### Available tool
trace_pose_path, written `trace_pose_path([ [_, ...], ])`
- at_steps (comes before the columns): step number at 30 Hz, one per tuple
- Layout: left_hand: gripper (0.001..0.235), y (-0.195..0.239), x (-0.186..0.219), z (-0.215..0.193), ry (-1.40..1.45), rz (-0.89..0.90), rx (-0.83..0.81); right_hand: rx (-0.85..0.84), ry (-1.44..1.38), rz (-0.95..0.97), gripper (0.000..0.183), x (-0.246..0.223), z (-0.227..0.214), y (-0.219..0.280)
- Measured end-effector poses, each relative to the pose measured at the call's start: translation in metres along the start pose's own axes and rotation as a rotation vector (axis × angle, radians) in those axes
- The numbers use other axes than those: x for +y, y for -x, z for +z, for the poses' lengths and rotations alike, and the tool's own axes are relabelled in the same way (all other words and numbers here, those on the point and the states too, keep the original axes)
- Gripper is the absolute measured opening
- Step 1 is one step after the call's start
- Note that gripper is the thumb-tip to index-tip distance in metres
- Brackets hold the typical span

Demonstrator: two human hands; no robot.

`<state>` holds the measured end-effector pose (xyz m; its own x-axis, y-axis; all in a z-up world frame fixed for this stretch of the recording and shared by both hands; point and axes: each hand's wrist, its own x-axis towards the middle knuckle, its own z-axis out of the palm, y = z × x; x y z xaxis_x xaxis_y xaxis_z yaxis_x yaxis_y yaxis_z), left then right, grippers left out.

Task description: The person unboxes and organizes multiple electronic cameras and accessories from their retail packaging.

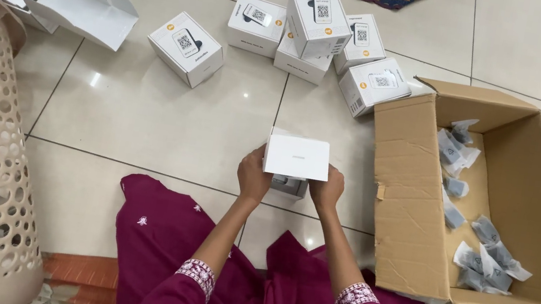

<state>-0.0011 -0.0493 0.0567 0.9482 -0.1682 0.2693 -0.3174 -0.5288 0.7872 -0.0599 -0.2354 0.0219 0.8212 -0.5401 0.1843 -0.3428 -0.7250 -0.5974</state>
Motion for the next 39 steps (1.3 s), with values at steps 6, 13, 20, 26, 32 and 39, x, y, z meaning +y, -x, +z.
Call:
trace_pose_path([
  [6,0.029,-0.012,-0.012,0.001,-0.012,-0.021,-0.127,0.042,-0.022,0.144,0.016,-0.030,-0.010,0.011],
  [13,0.028,-0.034,-0.034,-0.016,0.002,0.152,-0.292,0.033,-0.041,0.233,0.019,-0.034,0.001,0.021],
  [20,0.029,-0.047,-0.027,-0.019,-0.041,0.068,-0.342,-0.005,-0.130,0.404,0.021,-0.049,0.007,0.022],
  [26,0.030,-0.038,-0.042,-0.010,-0.094,0.140,-0.311,0.074,-0.227,0.313,0.035,-0.043,0.037,0.044],
  [32,0.045,-0.031,-0.025,-0.032,-0.201,0.063,-0.446,-0.079,-0.285,0.220,0.086,-0.030,0.039,0.046],
  [39,0.138,-0.003,-0.069,-0.051,-0.036,-0.009,-0.486,-0.245,-0.299,0.179,0.153,-0.048,-0.065,0.072],
])
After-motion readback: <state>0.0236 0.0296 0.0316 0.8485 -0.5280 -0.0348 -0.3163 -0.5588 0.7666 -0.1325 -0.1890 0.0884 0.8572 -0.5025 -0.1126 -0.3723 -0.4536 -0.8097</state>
